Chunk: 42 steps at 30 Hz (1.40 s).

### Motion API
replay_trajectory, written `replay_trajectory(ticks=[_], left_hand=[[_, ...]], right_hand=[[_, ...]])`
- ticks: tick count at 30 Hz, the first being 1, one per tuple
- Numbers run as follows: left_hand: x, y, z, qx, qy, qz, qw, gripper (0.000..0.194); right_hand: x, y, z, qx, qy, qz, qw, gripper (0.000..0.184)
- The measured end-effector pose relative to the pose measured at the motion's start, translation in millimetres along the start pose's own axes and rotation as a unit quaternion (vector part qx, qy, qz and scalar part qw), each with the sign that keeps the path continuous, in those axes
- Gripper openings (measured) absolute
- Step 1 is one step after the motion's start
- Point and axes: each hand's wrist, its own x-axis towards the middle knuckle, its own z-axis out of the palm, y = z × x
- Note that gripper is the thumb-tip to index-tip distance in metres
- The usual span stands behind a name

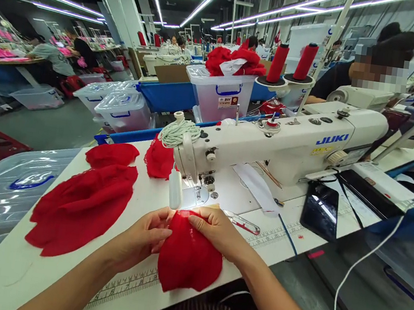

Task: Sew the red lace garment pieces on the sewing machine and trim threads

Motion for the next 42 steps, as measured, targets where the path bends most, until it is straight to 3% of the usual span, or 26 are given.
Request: replay_trajectory(ticks=[4,10,15,25,32,38,42], left_hand=[[13.3,-4.1,-0.3,0.001,0.015,-0.019,1.0,0.034],[25.0,-13.1,-5.3,0.042,0.061,0.023,0.997,0.028],[25.6,-17.2,-13.3,0.035,0.064,0.039,0.997,0.031],[23.6,-14.4,-3.8,0.054,-0.028,-0.002,0.998,0.02],[24.1,-15.4,3.0,0.031,-0.026,-0.022,0.999,0.021],[22.8,-23.3,10.2,-0.045,0.046,-0.061,0.996,0.028],[23.9,-25.2,13.9,-0.101,0.093,-0.032,0.99,0.019]], right_hand=[[2.5,1.1,-8.5,-0.09,0.009,-0.03,0.995,0.041],[8.0,12.8,-6.1,-0.082,0.121,-0.031,0.989,0.03],[12.4,15.0,-5.0,-0.089,0.169,-0.058,0.98,0.027],[12.3,21.0,-4.9,-0.12,0.18,-0.081,0.973,0.023],[14.9,24.8,-4.5,-0.155,0.177,-0.074,0.969,0.02],[-0.2,18.0,-7.5,-0.267,0.3,-0.131,0.907,0.014],[-19.7,15.7,3.7,-0.368,0.26,-0.13,0.883,0.021]])
